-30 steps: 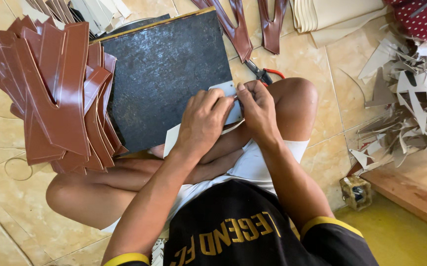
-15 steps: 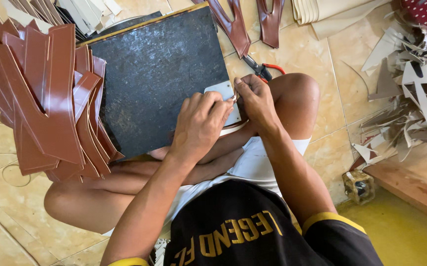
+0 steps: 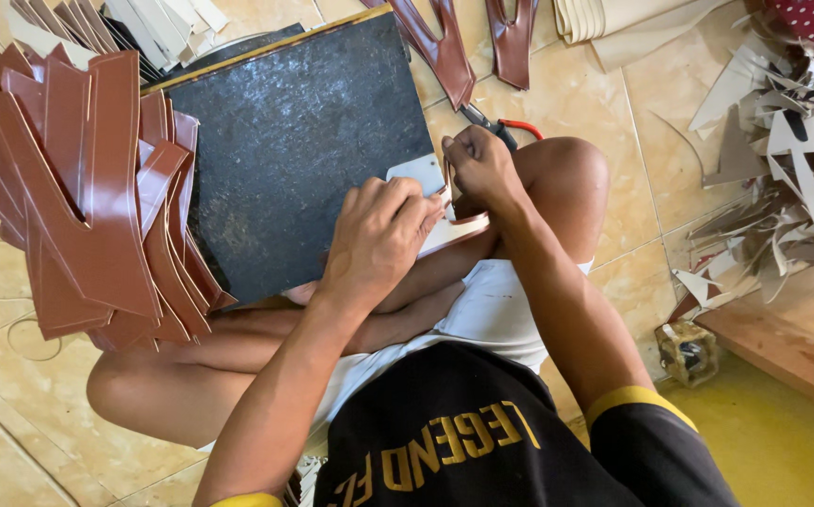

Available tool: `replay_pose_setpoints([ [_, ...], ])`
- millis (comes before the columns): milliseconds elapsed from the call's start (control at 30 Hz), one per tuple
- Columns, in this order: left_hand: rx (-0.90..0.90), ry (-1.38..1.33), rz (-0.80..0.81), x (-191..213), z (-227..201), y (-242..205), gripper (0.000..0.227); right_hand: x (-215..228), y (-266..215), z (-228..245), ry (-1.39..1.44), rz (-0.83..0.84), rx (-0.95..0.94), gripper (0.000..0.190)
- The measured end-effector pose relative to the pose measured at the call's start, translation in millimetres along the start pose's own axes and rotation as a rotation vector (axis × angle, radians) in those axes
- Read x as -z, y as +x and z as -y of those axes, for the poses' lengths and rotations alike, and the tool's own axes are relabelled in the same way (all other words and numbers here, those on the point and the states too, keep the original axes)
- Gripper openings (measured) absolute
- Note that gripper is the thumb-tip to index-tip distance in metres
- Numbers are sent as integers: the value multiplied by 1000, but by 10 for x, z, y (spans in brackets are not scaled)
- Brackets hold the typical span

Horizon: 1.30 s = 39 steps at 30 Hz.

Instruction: The person sits on the floor and uses scissors to cut brown leather strips into smaller pieces using a white template as a guide. The person repeatedly picks up leather pieces, aligns them with the template, and cuts them, placing the finished pieces aside.

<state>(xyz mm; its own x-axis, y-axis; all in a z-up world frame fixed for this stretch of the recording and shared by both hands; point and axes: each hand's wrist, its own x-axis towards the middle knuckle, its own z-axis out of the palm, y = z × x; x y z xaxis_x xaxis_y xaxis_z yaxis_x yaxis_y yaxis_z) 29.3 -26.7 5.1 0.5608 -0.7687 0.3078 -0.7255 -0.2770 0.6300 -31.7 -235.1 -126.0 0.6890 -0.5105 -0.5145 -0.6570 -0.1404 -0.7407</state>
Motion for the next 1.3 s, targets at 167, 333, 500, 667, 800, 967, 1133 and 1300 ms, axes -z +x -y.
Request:
replay_pose_setpoints([
  [167, -28, 11, 12, -4, 33, -7, 10, -18, 252, -143, -207, 43, 56, 35],
  [333, -36, 41, 2, -13, 33, 13, 12, -52, 528, -349, -320, 62, 101, 37],
  [500, -35, 77, -21, -57, 13, 56, 18, -87, 675, -475, -347, 81, 53, 37],
  [667, -62, 91, -32, -79, 25, 95, 15, -90, 751, -532, -314, 50, 24, 36],
  [800, -10, 31, -57, -61, 33, 89, 15, 21, 847, -502, -123, 58, -103, 31],
  [967, 35, -131, -31, -42, 133, 1, 11, 728, 541, -59, 805, 115, -92, 14],
  [1133, 355, -1174, -163, -114, 304, -100, 16, 1379, -310, 581, 1122, 408, 313, 13],
  [1300, 601, -1492, 171, -130, 39, 23, 48, 1133, -1015, 1057, 1276, 590, 541, 19],
])
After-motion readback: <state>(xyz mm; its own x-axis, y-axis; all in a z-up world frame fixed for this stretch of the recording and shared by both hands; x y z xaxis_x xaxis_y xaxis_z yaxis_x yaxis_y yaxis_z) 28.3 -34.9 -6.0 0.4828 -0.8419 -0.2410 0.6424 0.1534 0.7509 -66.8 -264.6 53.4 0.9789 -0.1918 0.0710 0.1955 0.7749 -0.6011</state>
